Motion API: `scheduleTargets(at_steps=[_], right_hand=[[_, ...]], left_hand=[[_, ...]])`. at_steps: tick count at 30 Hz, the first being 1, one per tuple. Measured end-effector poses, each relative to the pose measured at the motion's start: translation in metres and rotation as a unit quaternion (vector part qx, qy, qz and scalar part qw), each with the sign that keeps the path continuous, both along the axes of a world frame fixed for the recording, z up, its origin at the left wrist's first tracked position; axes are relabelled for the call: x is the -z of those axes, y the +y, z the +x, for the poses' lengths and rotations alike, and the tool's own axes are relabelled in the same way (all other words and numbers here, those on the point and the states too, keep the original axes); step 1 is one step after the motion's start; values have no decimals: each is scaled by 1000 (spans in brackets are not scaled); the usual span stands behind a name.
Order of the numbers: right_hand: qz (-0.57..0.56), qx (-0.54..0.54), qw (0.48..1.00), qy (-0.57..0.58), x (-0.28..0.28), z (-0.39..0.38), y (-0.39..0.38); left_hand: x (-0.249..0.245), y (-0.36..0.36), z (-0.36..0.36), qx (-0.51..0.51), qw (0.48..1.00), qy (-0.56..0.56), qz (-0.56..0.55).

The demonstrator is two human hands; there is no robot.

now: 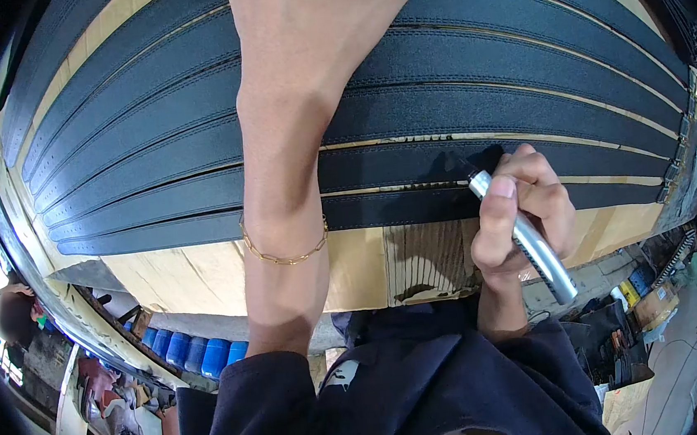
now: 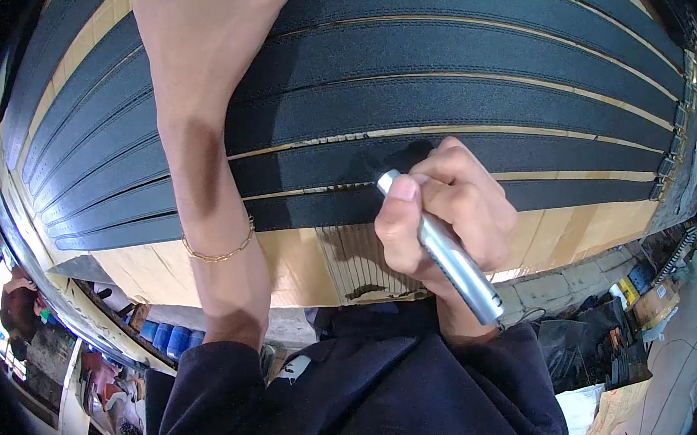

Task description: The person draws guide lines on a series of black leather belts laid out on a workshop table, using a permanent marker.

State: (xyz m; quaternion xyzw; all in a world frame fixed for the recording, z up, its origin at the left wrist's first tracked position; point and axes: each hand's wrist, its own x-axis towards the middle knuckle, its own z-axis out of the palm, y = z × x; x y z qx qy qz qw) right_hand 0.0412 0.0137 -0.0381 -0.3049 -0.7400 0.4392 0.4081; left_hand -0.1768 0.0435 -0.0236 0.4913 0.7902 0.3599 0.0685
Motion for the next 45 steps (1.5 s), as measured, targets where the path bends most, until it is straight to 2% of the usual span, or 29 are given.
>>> scheduleTargets(at_steps=[15,17,19,21,32,36,38,45], right_hand=[[45,1,996,-80,-5,-6,1],[52,-3,996,-70,-1,-4,0],[7,22,1000,16,3,0,-1],[0,11,1000,20,2,3,-2],[50,15,995,-81,-3,-3,0],[41,22,996,-77,-2,-3,-2],[12,28,1000,1,3,4,-2],[31,13,999,41,5,9,-5]], left_hand=[[0,0,-1,1,1000,6,-8],[-1,0,0,2,1000,10,2],[-1,0,0,3,1000,13,10],[0,-1,0,0,1000,10,10],[1,0,0,-1,1000,24,12],[-5,2,1,-10,1000,9,-12],[-4,1,2,-8,1000,6,-6],[-2,0,2,-9,1000,18,-7]])
